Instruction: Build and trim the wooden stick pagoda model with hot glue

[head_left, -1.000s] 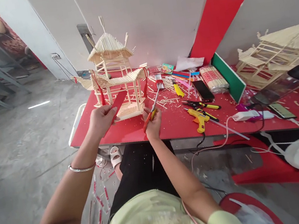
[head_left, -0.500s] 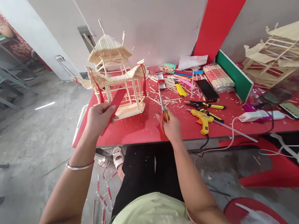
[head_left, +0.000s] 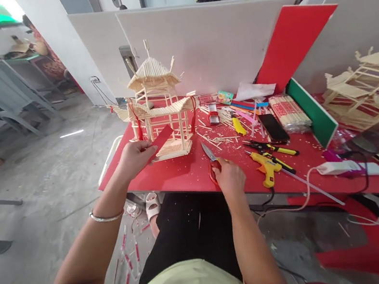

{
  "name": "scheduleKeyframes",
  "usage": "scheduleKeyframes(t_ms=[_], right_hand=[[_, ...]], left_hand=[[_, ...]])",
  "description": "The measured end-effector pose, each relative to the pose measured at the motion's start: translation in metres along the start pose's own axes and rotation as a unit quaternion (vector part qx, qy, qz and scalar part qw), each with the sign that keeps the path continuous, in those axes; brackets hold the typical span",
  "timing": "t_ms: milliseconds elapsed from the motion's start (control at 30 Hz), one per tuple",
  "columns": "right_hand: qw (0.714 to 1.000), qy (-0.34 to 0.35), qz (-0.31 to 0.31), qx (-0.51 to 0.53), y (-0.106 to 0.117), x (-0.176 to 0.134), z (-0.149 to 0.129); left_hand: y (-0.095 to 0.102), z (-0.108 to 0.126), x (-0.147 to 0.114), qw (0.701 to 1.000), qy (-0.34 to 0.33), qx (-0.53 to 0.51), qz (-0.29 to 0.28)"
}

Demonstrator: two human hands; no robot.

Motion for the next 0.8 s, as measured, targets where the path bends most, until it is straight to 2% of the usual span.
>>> scheduleKeyframes(t_ms=[100, 167, 267, 333, 367, 500, 600, 667, 800], right_hand=[[0.997, 0.036, 0.044, 0.052, 0.011, 0.000, -0.008], [0.982, 0.081, 0.073, 0.157, 0.018, 0.001, -0.021], [0.922, 0.175, 0.095, 0.333, 0.025, 0.007, -0.052], [0.889, 0.220, 0.107, 0.387, 0.028, 0.013, -0.075], [0.882, 0.231, 0.110, 0.395, 0.028, 0.017, -0.086], [0.885, 0.211, 0.118, 0.397, 0.024, 0.030, -0.114], [0.892, 0.160, 0.138, 0.400, 0.021, 0.033, -0.118], [0.906, 0.133, 0.157, 0.370, 0.020, 0.032, -0.119], [0.927, 0.105, 0.198, 0.301, 0.019, 0.030, -0.119]], left_hand=[[-0.003, 0.004, -0.002, 0.999, -0.018, 0.015, -0.033], [-0.003, 0.004, -0.001, 0.999, -0.033, 0.012, -0.035], [-0.004, 0.001, 0.002, 0.998, -0.059, 0.002, -0.033], [-0.005, -0.005, 0.005, 0.997, -0.065, -0.015, -0.027], [-0.006, -0.008, 0.006, 0.997, -0.065, -0.026, -0.028], [-0.007, -0.012, 0.009, 0.994, -0.100, -0.049, -0.023], [-0.005, -0.010, 0.008, 0.992, -0.119, -0.048, -0.008], [-0.006, -0.008, 0.004, 0.991, -0.128, -0.041, 0.000], [-0.007, -0.013, -0.017, 0.986, -0.154, -0.039, 0.051]])
Point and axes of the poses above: each hand's wrist, its own x-axis towards the middle knuckle, its own y-axis out of the back of the hand, z = x × y, the point moved 6 cm from there along x, towards the middle knuckle, and after that the axes turned 8 degrees about x, right-handed, at the moved point
